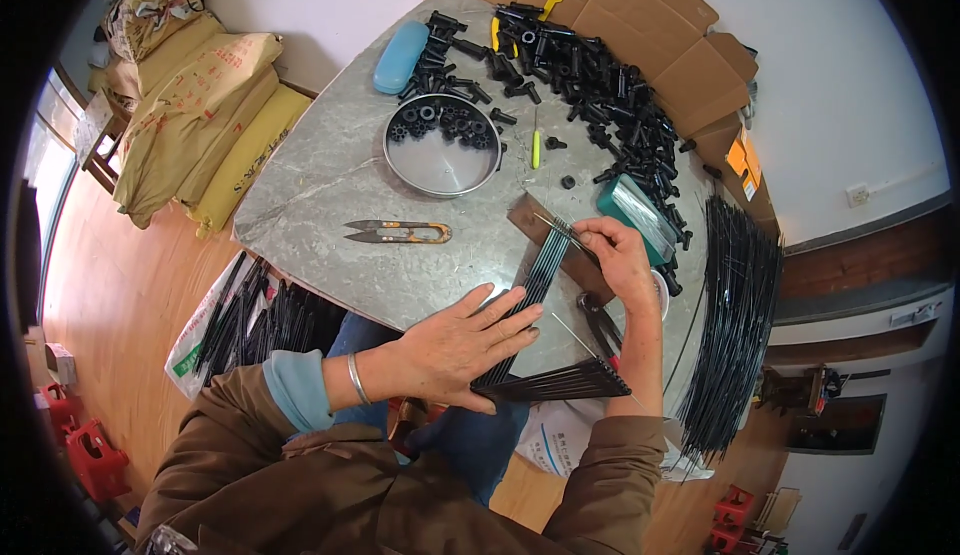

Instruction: Assembling bundles of black wires by inserting them into sleeves, securing them with tape, and trimming with tools.

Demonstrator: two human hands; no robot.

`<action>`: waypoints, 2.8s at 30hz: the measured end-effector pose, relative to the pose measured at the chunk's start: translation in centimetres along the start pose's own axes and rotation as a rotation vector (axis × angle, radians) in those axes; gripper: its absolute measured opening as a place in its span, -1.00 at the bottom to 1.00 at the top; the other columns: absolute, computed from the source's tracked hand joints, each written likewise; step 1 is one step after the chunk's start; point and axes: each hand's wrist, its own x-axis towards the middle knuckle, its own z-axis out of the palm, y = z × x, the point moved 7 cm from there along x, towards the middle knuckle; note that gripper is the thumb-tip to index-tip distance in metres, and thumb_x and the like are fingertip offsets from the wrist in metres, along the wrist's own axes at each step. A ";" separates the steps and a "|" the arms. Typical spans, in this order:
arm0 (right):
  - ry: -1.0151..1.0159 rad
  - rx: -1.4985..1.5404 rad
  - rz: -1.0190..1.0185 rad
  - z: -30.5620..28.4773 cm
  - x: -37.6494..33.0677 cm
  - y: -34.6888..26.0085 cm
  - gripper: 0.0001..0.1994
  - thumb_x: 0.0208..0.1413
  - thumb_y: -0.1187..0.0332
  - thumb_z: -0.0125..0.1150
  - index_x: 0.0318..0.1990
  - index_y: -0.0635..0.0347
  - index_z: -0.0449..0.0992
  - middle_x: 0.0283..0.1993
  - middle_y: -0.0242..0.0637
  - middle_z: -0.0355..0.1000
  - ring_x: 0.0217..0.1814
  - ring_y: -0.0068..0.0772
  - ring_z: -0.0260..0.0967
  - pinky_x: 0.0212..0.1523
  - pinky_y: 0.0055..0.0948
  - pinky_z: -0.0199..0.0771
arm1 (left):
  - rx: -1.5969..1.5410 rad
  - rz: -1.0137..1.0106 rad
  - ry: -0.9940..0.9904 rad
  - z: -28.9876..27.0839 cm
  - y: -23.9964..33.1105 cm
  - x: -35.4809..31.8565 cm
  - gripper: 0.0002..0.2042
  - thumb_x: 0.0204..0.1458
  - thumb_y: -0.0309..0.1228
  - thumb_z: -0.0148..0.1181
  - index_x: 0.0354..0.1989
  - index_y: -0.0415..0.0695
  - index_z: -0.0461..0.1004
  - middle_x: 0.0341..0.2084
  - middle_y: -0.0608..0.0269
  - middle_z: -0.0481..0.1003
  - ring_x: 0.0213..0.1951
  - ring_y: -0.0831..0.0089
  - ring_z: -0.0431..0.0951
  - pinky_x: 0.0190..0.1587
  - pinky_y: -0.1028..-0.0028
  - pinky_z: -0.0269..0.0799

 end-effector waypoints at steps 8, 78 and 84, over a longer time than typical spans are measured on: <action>0.023 -0.085 -0.005 0.0 0.1 -0.9 -0.88 0.09 0.52 0.13 -0.24 0.32 0.55 -0.41 -0.43 0.46 -0.36 -0.67 0.31 -0.30 -0.62 0.32 | -0.006 0.000 0.008 0.0 0.1 0.0 -0.10 -0.19 0.17 0.23 0.23 -0.25 0.17 0.32 0.01 -0.01 0.37 0.06 -0.11 0.33 0.11 -0.18; -1.135 -0.589 -0.290 19.2 -24.6 -7.2 -0.77 -0.13 0.32 0.20 -0.28 0.20 0.55 -0.40 -0.25 0.54 -0.34 -0.16 0.50 -0.28 -0.23 0.43 | -1.366 -0.807 -0.910 11.1 7.4 -15.7 -0.71 0.16 -0.30 0.10 -0.12 -0.31 0.48 -0.42 0.19 0.55 -0.39 0.50 0.56 -0.33 0.48 0.48; -1.017 0.302 -0.218 14.3 -26.9 -12.4 -0.67 0.00 0.19 0.30 -0.18 0.25 0.55 -0.24 -0.21 0.56 -0.15 -0.40 0.48 -0.15 -0.35 0.45 | -1.030 -0.690 -0.672 6.1 4.0 -10.2 -0.78 0.14 -0.36 0.07 -0.30 -0.31 0.49 -0.46 0.23 0.53 -0.44 0.50 0.51 -0.30 0.47 0.45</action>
